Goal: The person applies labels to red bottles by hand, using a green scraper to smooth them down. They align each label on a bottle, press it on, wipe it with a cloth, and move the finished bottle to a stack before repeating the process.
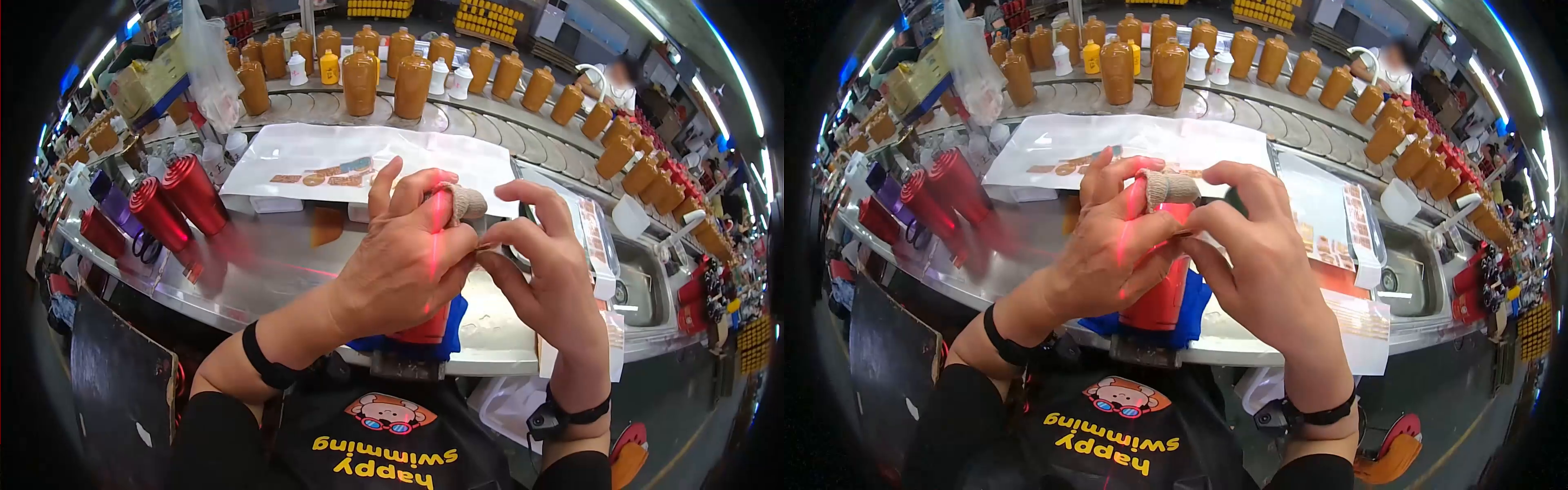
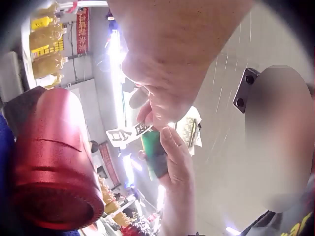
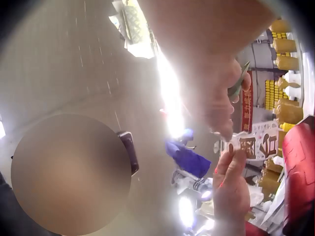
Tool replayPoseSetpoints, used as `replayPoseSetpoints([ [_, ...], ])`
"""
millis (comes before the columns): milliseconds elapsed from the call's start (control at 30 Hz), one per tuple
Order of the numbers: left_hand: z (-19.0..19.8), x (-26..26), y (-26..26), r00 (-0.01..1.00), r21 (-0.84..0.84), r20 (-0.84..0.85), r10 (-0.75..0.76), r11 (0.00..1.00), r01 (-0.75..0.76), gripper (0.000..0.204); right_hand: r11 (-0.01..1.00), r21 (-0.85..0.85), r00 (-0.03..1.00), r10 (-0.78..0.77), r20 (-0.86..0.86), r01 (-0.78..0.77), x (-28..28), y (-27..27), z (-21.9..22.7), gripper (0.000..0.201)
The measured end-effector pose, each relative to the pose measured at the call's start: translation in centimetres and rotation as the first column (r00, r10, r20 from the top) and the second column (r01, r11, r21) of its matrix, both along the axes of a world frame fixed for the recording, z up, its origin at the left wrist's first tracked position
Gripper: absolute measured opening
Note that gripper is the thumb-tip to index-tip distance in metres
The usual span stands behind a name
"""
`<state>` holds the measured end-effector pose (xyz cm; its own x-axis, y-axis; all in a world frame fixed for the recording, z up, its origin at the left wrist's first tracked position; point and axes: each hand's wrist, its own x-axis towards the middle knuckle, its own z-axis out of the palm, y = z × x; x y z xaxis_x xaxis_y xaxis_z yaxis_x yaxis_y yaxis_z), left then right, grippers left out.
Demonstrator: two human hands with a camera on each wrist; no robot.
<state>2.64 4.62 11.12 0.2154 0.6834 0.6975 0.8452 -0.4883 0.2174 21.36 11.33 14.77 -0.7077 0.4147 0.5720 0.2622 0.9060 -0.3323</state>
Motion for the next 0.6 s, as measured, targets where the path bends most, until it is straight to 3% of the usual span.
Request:
replayPoseSetpoints([
  [33, -0.2, -0.2, -0.1, 0.999, -0.027, -0.052, 0.006, 1.0, -0.007, 0.022, 1.0, -0.003, 1.0, 0.01, 0.014, -0.01, 0.1, 0.2, -0.2, 0.02],
  [67, -0.9, -0.6, -0.2, 0.991, -0.064, 0.136, -0.012, 0.998, 0.02, 0.027, 1.0, -0.004, 0.999, 0.024, 0.028, -0.024, 0.1, 0.3, -0.4, 0.019],
  [133, -3.8, -1.5, -0.3, 0.87, -0.116, 0.493, -0.016, 0.99, 0.084, 0.038, 0.996, -0.088, 1.0, 0.008, 0.007, -0.007, 0.8, 0.1, -0.6, 0.016],
  [167, -5.5, -2.5, -0.3, 0.895, -0.174, 0.443, 0.048, 0.984, 0.033, 0.062, 0.991, -0.135, 1.0, -0.001, -0.003, 0.001, 1.2, 0.1, -0.9, 0.015],
  [200, -7.8, -2.3, -0.1, 0.783, -0.267, 0.619, 0.06, 0.954, 0.137, 0.067, 0.983, -0.182, 1.0, -0.013, -0.012, 0.011, 1.4, 0.1, -1.1, 0.015],
  [267, -11.5, -1.5, -0.1, 0.462, -0.358, 0.873, 0.158, 0.851, 0.384, 0.076, 0.964, -0.265, 0.999, 0.03, -0.032, -0.038, 1.4, 0.0, -0.8, 0.012],
  [300, -11.3, -1.5, -0.1, 0.399, -0.306, 0.911, 0.107, 0.822, 0.479, 0.085, 0.946, -0.314, 0.997, 0.066, -0.05, -0.078, 1.2, 0.0, -0.4, 0.012],
  [400, -10.7, -1.7, -0.3, 0.248, -0.251, 0.961, 0.123, 0.763, 0.596, 0.085, 0.909, -0.399, 0.993, 0.094, -0.077, -0.117, -0.2, 1.2, -1.0, 0.011],
  [500, -10.5, -2.0, -0.5, 0.246, -0.295, 0.953, 0.179, 0.743, 0.6, 0.082, 0.876, -0.463, 0.99, 0.103, -0.1, -0.137, -2.4, 3.4, -4.3, 0.011],
  [600, -11.3, -2.1, -0.2, 0.058, -0.159, 0.986, 0.156, 0.777, 0.609, 0.087, 0.875, -0.463, 0.987, 0.088, -0.132, -0.14, -4.0, 5.1, -7.9, 0.011],
])
